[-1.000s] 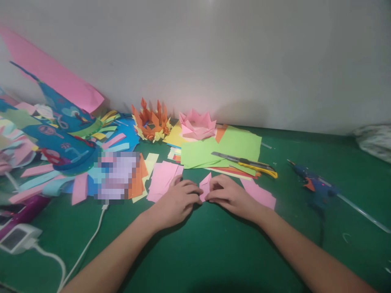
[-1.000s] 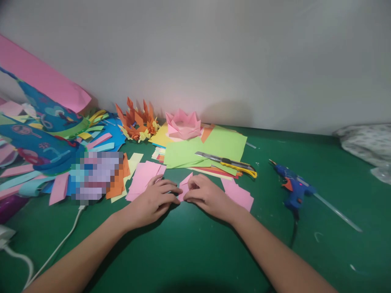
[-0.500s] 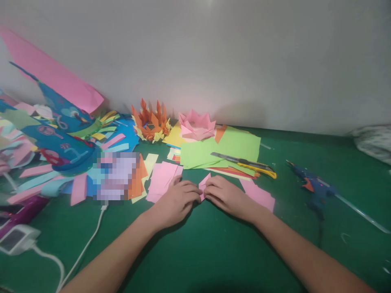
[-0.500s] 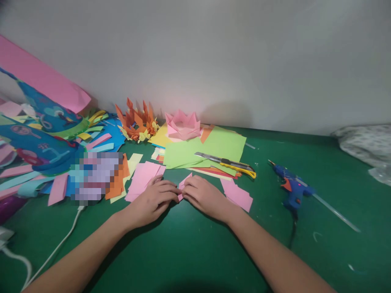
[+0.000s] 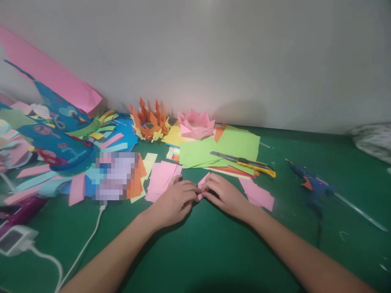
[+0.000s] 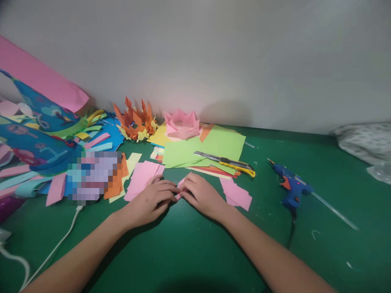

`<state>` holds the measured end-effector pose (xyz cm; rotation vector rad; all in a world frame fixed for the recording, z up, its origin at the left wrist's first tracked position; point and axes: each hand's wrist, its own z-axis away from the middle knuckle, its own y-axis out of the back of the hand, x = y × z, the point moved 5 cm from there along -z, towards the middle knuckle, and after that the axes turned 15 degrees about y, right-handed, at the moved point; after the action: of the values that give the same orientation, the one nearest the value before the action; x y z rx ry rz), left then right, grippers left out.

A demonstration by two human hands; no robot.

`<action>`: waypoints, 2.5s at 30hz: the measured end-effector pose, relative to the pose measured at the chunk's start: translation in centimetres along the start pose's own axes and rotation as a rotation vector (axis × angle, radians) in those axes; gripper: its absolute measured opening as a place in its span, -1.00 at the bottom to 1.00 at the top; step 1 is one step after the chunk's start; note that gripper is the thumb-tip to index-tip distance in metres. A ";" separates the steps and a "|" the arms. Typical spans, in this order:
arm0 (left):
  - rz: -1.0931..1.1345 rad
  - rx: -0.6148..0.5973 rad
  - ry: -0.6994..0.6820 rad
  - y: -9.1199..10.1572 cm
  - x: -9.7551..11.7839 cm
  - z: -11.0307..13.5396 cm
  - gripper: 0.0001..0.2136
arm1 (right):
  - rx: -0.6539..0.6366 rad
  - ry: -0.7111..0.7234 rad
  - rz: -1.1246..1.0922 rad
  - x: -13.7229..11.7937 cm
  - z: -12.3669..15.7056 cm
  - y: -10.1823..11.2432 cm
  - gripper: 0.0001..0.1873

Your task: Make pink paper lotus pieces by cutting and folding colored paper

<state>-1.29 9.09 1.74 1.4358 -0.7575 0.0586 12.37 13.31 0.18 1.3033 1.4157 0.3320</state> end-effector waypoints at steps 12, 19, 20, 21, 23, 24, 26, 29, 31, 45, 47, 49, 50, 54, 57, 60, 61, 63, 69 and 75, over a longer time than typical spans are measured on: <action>-0.055 -0.007 -0.030 0.0 0.1 0.2 -0.75 | 0.041 -0.045 -0.041 0.5 0.0 -0.3 -0.85; -0.049 -0.020 -0.035 0.4 0.1 0.2 -0.74 | 0.112 -0.119 -0.071 0.5 -0.2 -0.2 -0.89; -0.048 -0.022 -0.037 0.4 0.1 0.2 -0.74 | 0.114 -0.124 -0.068 0.5 -0.2 -0.2 -0.89; -0.049 -0.024 -0.038 0.4 0.1 0.2 -0.74 | 0.115 -0.127 -0.065 0.4 -0.2 -0.2 -0.89; -0.055 -0.025 -0.038 0.4 0.2 0.2 -0.74 | 0.117 -0.133 -0.059 0.3 -0.3 -0.1 -0.90; -0.059 -0.026 -0.037 0.3 0.2 0.2 -0.74 | 0.119 -0.134 -0.056 0.3 -0.3 -0.1 -0.90; -0.062 -0.026 -0.031 0.3 0.1 0.2 -0.75 | 0.124 -0.137 -0.050 0.2 -0.4 -0.1 -0.89; -0.058 -0.019 -0.022 0.3 0.0 0.3 -0.72 | 0.135 -0.144 -0.049 0.0 -0.4 -0.1 -0.88; -0.061 -0.020 -0.031 0.3 0.0 0.3 -0.69 | 0.140 -0.156 -0.054 0.0 -0.4 -0.1 -0.87; -0.171 -0.043 -0.049 0.2 0.8 0.7 -0.66 | 0.167 -0.163 -0.066 0.3 -0.3 -0.1 -0.89; -0.188 -0.044 -0.025 0.1 1.0 0.9 -0.65 | 0.169 -0.158 -0.070 0.3 -0.3 -0.1 -0.89; -0.191 -0.044 -0.016 0.2 1.2 1.1 -0.65 | 0.175 -0.161 -0.072 0.3 -0.3 -0.1 -0.89; -0.185 -0.046 -0.017 0.2 1.3 1.1 -0.65 | 0.176 -0.164 -0.073 0.3 -0.3 -0.1 -0.90; -0.111 -0.077 0.003 0.5 0.8 1.1 -0.64 | 0.166 -0.179 -0.080 0.4 -0.2 -0.1 -0.93; -0.059 -0.104 0.034 0.5 0.2 1.0 -0.60 | 0.161 -0.177 -0.080 0.5 -0.2 -0.1 -0.93; -0.068 -0.099 0.021 0.4 -0.1 1.0 -0.56 | 0.156 -0.183 -0.092 0.6 -0.2 -0.1 -0.90; -0.080 -0.094 0.011 0.4 -0.1 1.0 -0.55 | 0.156 -0.186 -0.097 0.6 -0.2 -0.1 -0.90; -0.105 -0.085 -0.005 0.3 0.0 1.1 -0.56 | 0.157 -0.188 -0.103 0.5 -0.2 -0.1 -0.88; -0.144 -0.079 -0.015 0.3 0.4 1.3 -0.57 | 0.184 -0.183 -0.114 0.4 -0.3 0.0 -0.87; -0.174 -0.097 0.011 0.3 0.5 1.6 -0.54 | 0.184 -0.188 -0.122 0.5 -0.2 -0.1 -0.88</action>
<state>-1.72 7.51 2.14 1.4019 -0.6154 -0.1033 12.29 13.79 -0.05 1.3511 1.3813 -0.0034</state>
